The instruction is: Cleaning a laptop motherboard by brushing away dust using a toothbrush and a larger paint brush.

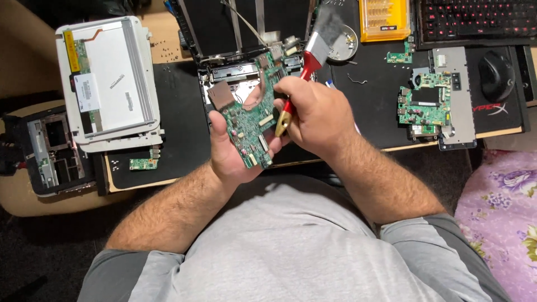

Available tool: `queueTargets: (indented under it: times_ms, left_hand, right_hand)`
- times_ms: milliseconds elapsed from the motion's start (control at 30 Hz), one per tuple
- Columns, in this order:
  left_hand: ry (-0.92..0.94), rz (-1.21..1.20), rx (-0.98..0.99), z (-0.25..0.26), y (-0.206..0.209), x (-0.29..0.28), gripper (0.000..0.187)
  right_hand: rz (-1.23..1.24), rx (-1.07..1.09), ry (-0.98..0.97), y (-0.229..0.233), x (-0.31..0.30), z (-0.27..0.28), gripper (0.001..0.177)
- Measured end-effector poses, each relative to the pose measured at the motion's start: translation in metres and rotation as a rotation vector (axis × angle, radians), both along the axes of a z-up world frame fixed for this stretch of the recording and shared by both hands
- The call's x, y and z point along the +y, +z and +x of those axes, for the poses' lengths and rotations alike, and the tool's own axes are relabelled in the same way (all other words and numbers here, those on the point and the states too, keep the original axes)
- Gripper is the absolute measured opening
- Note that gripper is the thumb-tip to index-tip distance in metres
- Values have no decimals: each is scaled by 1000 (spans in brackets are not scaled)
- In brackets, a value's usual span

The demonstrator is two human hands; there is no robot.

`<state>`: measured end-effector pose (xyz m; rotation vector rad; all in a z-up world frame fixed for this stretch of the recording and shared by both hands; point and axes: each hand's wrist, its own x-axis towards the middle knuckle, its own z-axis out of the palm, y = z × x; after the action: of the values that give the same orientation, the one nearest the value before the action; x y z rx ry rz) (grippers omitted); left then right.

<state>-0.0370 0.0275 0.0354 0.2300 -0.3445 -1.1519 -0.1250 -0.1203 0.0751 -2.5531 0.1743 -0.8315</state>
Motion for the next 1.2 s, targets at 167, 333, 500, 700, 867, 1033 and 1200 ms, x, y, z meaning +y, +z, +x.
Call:
queueTargets:
  times_ms: [167, 333, 500, 700, 867, 1033, 1200]
  left_hand:
    - [5, 0, -35, 31, 18, -3, 109]
    - [-72, 26, 33, 62, 34, -19, 121]
    - [-106, 22, 49, 80, -2, -27, 125]
    - [-16, -126, -2, 86, -29, -19, 92]
    - [-114, -50, 114, 89, -33, -23, 89]
    - [-83, -49, 50, 87, -15, -26, 106]
    - [-116, 35, -6, 83, -26, -24, 123]
  right_hand:
    - [-160, 150, -55, 31, -17, 20, 38]
    - [-43, -175, 184, 56, -32, 31, 39]
    - [363, -559, 358, 54, -31, 46, 53]
    - [612, -306, 699, 43, -47, 69, 24]
    - [3, -84, 770, 57, -48, 79, 33]
    - [-60, 105, 1068, 61, -30, 84, 32]
    - [11, -82, 879, 58, -47, 81, 23]
